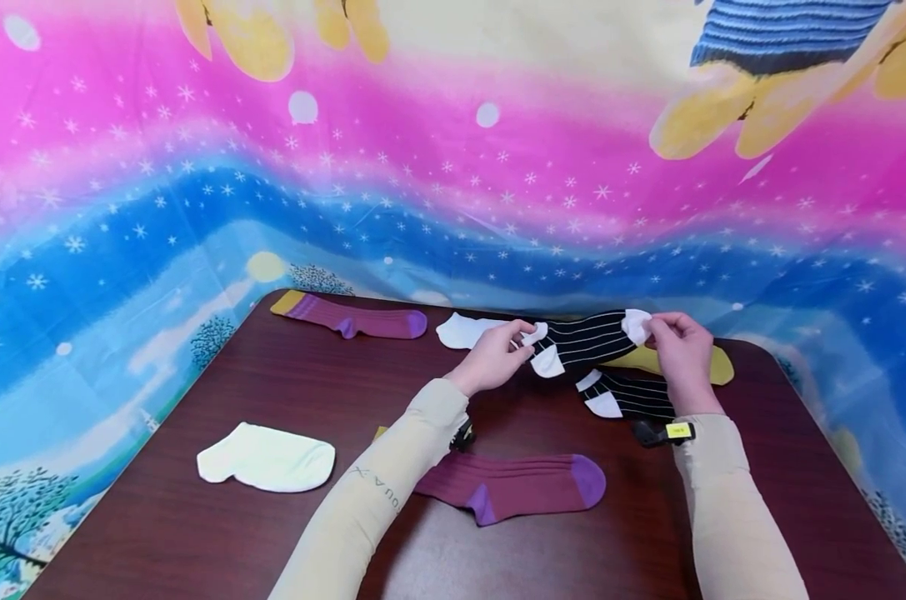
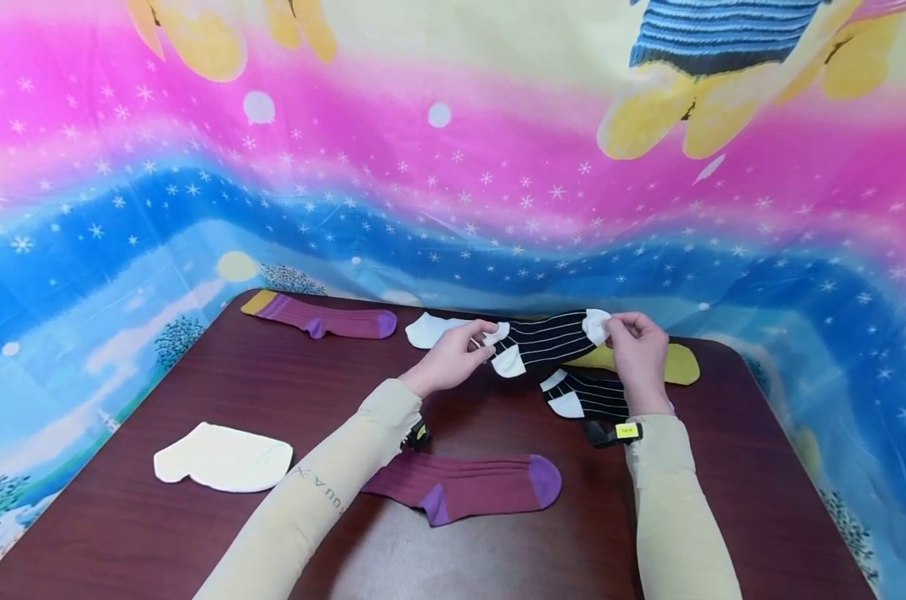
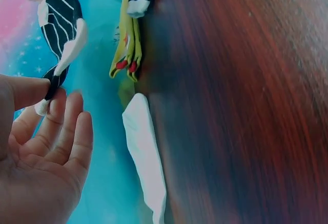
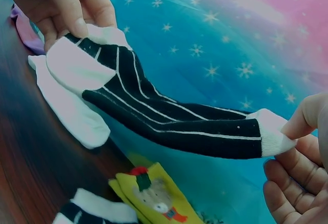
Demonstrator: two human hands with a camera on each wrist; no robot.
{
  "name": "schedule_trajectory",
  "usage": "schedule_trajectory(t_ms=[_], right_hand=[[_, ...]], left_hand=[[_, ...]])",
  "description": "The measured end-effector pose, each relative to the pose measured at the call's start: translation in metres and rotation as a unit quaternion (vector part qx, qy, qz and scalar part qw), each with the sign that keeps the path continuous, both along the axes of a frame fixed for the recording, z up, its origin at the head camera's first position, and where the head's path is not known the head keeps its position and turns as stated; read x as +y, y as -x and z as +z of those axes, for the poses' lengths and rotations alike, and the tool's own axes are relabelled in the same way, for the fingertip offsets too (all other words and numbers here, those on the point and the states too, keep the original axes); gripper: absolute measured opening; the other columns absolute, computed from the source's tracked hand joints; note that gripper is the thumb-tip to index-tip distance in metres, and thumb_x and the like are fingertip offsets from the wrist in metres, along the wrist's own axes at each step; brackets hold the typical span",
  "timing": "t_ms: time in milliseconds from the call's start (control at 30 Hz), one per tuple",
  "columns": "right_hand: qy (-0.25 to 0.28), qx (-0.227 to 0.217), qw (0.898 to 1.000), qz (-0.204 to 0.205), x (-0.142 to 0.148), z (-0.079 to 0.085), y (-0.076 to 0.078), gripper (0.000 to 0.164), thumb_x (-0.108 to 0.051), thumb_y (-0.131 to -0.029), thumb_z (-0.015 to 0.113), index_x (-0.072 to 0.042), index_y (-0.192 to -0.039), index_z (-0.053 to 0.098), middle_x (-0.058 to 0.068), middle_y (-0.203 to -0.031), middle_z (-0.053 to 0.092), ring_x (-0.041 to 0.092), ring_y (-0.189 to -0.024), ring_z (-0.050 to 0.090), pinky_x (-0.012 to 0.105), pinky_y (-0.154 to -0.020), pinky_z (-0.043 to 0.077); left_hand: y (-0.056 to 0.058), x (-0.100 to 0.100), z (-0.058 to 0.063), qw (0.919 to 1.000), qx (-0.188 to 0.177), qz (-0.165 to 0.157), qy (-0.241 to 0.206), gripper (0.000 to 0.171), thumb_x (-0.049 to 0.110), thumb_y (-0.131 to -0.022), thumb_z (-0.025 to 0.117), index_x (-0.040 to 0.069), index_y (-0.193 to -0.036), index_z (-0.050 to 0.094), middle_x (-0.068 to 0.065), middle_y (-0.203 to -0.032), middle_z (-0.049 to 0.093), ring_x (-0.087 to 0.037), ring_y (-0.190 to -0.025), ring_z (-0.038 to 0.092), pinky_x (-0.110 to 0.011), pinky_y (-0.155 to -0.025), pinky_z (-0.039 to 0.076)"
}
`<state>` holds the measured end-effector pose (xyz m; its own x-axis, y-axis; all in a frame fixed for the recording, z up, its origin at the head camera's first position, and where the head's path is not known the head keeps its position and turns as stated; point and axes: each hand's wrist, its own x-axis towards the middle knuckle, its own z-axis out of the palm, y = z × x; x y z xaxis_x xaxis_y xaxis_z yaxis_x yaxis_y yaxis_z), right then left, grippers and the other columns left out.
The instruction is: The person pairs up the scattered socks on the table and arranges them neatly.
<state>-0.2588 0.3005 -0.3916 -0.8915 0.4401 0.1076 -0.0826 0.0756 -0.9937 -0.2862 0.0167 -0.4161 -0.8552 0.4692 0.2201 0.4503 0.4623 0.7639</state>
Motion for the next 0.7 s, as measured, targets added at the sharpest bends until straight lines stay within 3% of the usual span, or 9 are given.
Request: schedule_trajectory(t_ms=[400, 567, 700], right_hand=[[-0.039, -0.024, 0.999, 0.001, 0.028, 0.002, -0.015, 0.01, -0.012, -0.097, 0.067, -0.005, -0.104, 0.07, -0.012, -0.086, 0.069, 0.006, -0.07, 0.065, 0.015, -0.067, 0.051], [-0.066, -0.037, 0.997, 0.008, 0.039, -0.001, -0.022, 0.012, -0.015, -0.098, 0.068, -0.007, -0.107, 0.07, -0.016, -0.084, 0.07, 0.006, -0.071, 0.065, 0.015, -0.069, 0.051], [-0.117, -0.053, 0.991, 0.025, 0.051, -0.007, -0.027, 0.02, -0.023, -0.1, 0.067, -0.008, -0.112, 0.068, -0.021, -0.083, 0.068, 0.005, -0.074, 0.066, 0.015, -0.068, 0.051]], left_hand=[[-0.004, 0.017, -0.003, 0.9994, 0.0, -0.011, 0.034, 0.032, 0.014, -0.104, 0.061, 0.008, -0.135, 0.061, -0.005, -0.11, 0.067, -0.014, -0.094, 0.063, -0.024, -0.083, 0.049], [-0.006, 0.025, -0.004, 0.9997, -0.006, -0.007, 0.022, 0.031, 0.014, -0.103, 0.062, 0.01, -0.134, 0.062, -0.003, -0.106, 0.067, -0.011, -0.093, 0.061, -0.022, -0.083, 0.048], [-0.007, 0.033, -0.007, 0.9998, -0.016, -0.004, 0.006, 0.03, 0.014, -0.102, 0.064, 0.009, -0.132, 0.064, 0.001, -0.099, 0.065, -0.009, -0.089, 0.059, -0.02, -0.079, 0.047]])
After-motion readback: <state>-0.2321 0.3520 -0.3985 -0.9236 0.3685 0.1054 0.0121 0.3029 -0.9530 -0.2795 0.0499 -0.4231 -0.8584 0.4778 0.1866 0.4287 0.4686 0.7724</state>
